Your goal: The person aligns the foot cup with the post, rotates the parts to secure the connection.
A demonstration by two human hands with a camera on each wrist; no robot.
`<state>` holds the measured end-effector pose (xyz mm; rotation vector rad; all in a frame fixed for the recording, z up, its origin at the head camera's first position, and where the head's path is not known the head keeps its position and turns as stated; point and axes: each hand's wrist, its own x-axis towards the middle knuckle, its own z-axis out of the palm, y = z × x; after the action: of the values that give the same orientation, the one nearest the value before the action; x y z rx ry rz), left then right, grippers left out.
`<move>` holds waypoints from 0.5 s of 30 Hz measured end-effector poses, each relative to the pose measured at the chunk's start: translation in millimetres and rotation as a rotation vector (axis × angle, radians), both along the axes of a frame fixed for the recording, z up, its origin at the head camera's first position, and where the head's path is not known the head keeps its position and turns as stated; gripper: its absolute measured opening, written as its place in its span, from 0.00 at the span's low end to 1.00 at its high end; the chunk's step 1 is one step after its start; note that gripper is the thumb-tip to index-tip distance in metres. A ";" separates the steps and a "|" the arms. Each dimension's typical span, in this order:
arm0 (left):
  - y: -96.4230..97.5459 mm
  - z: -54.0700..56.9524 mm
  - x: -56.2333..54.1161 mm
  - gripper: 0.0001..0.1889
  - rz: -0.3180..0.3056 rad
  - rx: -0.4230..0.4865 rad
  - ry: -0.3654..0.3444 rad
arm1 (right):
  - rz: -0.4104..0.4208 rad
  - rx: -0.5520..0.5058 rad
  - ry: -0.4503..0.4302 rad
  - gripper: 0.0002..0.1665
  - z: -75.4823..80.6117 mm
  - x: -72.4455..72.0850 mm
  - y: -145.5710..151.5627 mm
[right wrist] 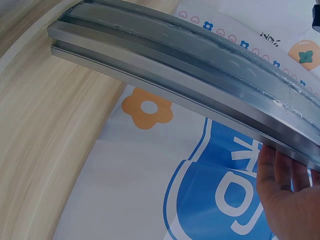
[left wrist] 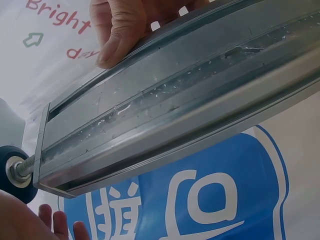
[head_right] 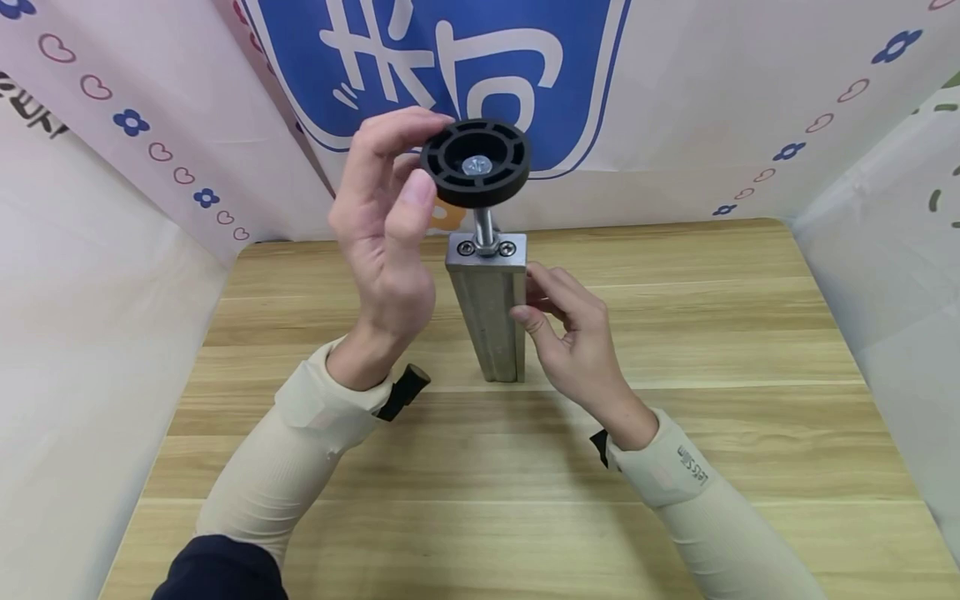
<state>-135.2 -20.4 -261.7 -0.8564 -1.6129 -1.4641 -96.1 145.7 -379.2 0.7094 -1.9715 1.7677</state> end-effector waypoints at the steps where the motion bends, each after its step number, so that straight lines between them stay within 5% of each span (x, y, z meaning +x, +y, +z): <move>1: 0.3 0.2 0.4 0.21 0.004 -0.003 -0.011 | 0.002 -0.002 0.000 0.27 -0.1 0.0 0.0; 7: 1.9 1.2 2.2 0.28 0.023 -0.032 -0.050 | 0.018 -0.023 0.008 0.29 -2.3 -1.2 -0.3; 15: 3.6 3.6 2.0 0.33 0.048 -0.079 -0.014 | 0.020 -0.027 0.027 0.32 -4.5 -2.6 -0.2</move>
<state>-133.2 -16.7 -258.1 -0.8478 -1.7003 -1.3838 -98.7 145.4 -383.7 0.7425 -1.9255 1.7840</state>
